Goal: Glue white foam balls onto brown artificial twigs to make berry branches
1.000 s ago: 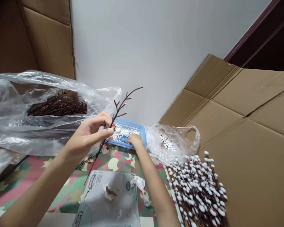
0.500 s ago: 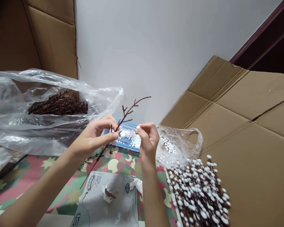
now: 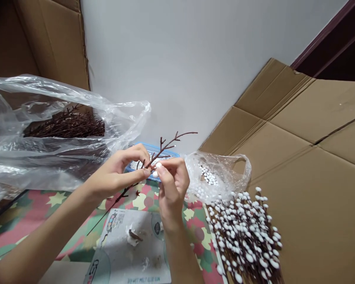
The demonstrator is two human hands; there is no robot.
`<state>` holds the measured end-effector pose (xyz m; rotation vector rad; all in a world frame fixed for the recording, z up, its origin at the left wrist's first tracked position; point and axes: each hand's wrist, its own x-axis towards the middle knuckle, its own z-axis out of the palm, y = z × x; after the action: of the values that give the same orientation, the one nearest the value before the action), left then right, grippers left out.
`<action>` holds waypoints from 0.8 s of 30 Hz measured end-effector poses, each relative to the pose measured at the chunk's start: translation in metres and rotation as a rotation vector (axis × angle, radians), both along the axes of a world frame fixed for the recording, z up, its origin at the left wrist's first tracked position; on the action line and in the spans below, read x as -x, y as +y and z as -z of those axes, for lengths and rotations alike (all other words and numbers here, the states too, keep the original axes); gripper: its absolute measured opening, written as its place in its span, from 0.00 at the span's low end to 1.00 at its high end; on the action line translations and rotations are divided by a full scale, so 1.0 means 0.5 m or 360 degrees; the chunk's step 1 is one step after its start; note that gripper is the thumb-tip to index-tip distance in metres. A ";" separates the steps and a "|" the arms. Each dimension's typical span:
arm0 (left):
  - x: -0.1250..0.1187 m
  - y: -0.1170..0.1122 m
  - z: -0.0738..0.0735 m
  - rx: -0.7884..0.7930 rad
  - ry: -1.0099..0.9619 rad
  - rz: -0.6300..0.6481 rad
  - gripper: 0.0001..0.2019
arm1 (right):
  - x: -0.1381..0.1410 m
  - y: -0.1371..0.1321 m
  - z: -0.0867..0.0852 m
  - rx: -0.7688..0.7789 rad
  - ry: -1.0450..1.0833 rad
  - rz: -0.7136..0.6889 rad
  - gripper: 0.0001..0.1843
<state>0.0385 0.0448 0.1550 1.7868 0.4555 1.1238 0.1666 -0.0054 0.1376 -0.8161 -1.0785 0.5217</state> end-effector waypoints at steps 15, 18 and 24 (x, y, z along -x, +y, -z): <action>0.007 -0.015 -0.006 -0.0109 0.0115 -0.0065 0.04 | 0.009 0.006 0.016 -0.0171 -0.0038 0.0058 0.06; 0.009 -0.017 -0.006 -0.0125 0.0108 -0.0081 0.04 | 0.008 0.007 0.019 -0.0221 -0.0087 0.0087 0.07; 0.009 -0.021 -0.005 -0.0155 0.0114 -0.0112 0.04 | 0.012 0.008 0.022 -0.0269 -0.0059 0.0097 0.08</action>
<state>0.0339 0.0341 0.1575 1.9135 0.5174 1.1504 0.1608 -0.0015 0.1266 -0.7099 -1.1123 0.3603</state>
